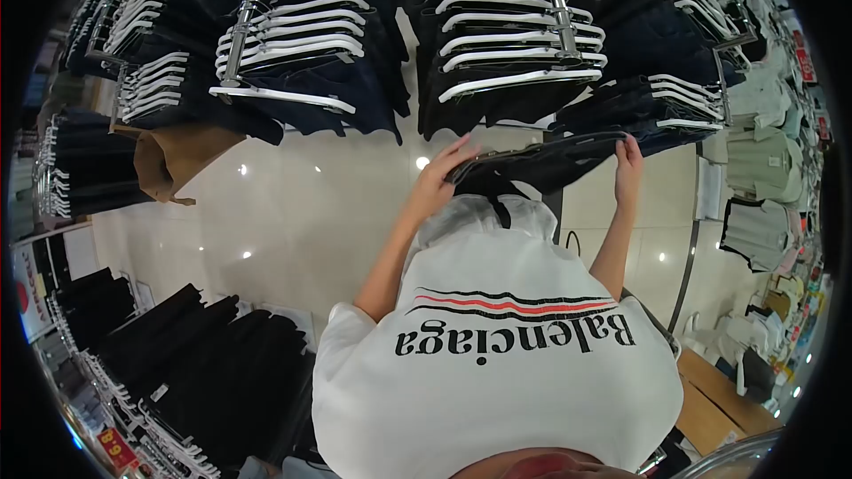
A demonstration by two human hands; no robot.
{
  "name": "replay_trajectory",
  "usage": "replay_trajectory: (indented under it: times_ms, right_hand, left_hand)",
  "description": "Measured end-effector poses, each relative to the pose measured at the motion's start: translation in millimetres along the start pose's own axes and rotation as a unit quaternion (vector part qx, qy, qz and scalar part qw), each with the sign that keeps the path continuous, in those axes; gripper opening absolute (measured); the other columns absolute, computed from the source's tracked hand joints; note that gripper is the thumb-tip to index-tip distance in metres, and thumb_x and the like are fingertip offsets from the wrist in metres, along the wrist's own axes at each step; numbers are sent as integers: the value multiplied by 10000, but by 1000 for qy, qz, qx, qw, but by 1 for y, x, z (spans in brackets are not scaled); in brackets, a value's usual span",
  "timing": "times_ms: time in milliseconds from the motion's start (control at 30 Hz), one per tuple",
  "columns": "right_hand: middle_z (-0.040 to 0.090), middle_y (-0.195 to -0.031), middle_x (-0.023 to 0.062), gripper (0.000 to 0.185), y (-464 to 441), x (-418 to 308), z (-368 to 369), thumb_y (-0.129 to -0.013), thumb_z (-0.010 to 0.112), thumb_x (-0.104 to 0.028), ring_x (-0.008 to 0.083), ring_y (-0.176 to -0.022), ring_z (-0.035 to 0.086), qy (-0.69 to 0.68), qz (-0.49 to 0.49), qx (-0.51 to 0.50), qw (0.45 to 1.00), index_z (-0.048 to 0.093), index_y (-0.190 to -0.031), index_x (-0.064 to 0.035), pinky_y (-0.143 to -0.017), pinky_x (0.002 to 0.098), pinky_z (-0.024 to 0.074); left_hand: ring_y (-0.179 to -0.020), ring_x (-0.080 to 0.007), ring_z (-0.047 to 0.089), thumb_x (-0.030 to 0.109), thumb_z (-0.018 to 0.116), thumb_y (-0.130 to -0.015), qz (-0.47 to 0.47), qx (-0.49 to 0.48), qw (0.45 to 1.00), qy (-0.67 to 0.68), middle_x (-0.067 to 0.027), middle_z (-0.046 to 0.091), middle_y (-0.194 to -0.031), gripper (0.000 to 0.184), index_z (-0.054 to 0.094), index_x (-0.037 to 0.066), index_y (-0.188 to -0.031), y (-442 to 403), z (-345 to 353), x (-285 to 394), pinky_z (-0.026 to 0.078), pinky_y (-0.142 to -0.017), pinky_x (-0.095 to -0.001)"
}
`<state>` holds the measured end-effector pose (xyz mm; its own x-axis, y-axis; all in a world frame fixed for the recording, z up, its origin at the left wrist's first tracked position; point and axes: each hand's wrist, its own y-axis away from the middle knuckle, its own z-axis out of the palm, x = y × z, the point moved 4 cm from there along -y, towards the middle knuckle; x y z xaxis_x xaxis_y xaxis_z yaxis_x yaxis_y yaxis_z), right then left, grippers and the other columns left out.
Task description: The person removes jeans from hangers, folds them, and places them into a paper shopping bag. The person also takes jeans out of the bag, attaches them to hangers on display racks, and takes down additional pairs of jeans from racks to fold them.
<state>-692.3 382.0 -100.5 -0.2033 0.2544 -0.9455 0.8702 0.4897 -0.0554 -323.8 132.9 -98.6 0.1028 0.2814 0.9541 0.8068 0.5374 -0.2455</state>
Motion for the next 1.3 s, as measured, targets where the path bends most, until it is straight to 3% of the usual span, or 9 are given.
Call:
replay_trajectory:
  times_ms: [167,233,367,433,500,600,933,1100,1300]
  right_hand:
    - [726,-1085,137,276,-38,50,5,-1032,614,-162,242,-1025,667,152,-49,60,985,630,-1211,48,-943,326,491]
    - [720,-1081,171,208,-27,40,17,-1007,621,-112,309,-1021,681,266,-24,107,958,642,-1157,31,-909,363,511]
    - [682,-1064,167,149,1,-62,82,-982,641,-62,328,-979,676,153,-156,113,969,663,-1125,-31,-873,374,523]
    - [672,-1119,150,183,18,-135,135,-959,669,-69,313,-1017,665,126,-277,-55,951,664,-1139,-35,-910,391,518]
    - [657,-1183,122,306,28,-185,180,-905,730,-120,304,-1101,637,187,-449,-160,859,644,-1184,-29,-983,418,494]
    - [635,-1164,98,505,22,-190,231,-839,778,-267,291,-1095,611,305,-513,-270,755,608,-1247,-24,-1000,408,471]
    - [625,-992,115,270,5,-177,264,-907,732,-185,331,-896,660,208,-414,-424,778,641,-1103,-23,-746,413,533]
    - [629,-923,119,227,12,-195,261,-892,745,-134,340,-821,647,137,-394,-464,781,637,-1056,-22,-695,415,500]
    - [622,-873,126,189,12,-196,260,-893,745,-121,339,-758,626,101,-400,-438,799,636,-1005,-16,-651,408,468]
  left_hand:
    - [-1256,-269,660,-193,439,-774,-18,-56,996,61,-152,680,-1364,709,615,62,-1411,-30,23,12,462,-1054,-296]
    - [-1153,-284,709,-181,421,-763,-156,-165,973,41,-157,711,-1290,680,635,44,-1368,-34,35,11,505,-1005,-321]
    - [-1049,-395,699,-138,485,-785,-28,-76,997,5,-210,721,-1123,546,638,15,-1286,-36,37,-16,526,-929,-380]
    - [-1066,-405,692,-140,482,-751,-11,-61,998,-21,-210,722,-1128,565,635,13,-1273,-35,32,-34,528,-929,-392]
    - [-1083,-416,680,-141,479,-732,-33,-16,997,-68,-206,720,-1142,584,631,18,-1272,-32,26,-48,532,-934,-409]
    - [-1075,-412,678,-145,504,-712,-4,10,988,-151,-204,709,-1170,556,625,1,-1236,-31,16,-37,538,-917,-450]
    - [-1029,-432,695,-145,581,-760,43,38,970,-238,-173,717,-1249,301,509,-54,-1038,-22,-16,-54,584,-849,-422]
    - [-904,-505,647,-54,580,-900,-155,111,970,-153,-248,693,-929,222,469,-6,-1086,-22,-31,-69,511,-723,-505]
    - [-735,-416,598,83,648,-988,-131,151,974,-109,-241,620,-835,211,462,11,-1058,-34,-27,-51,471,-661,-434]
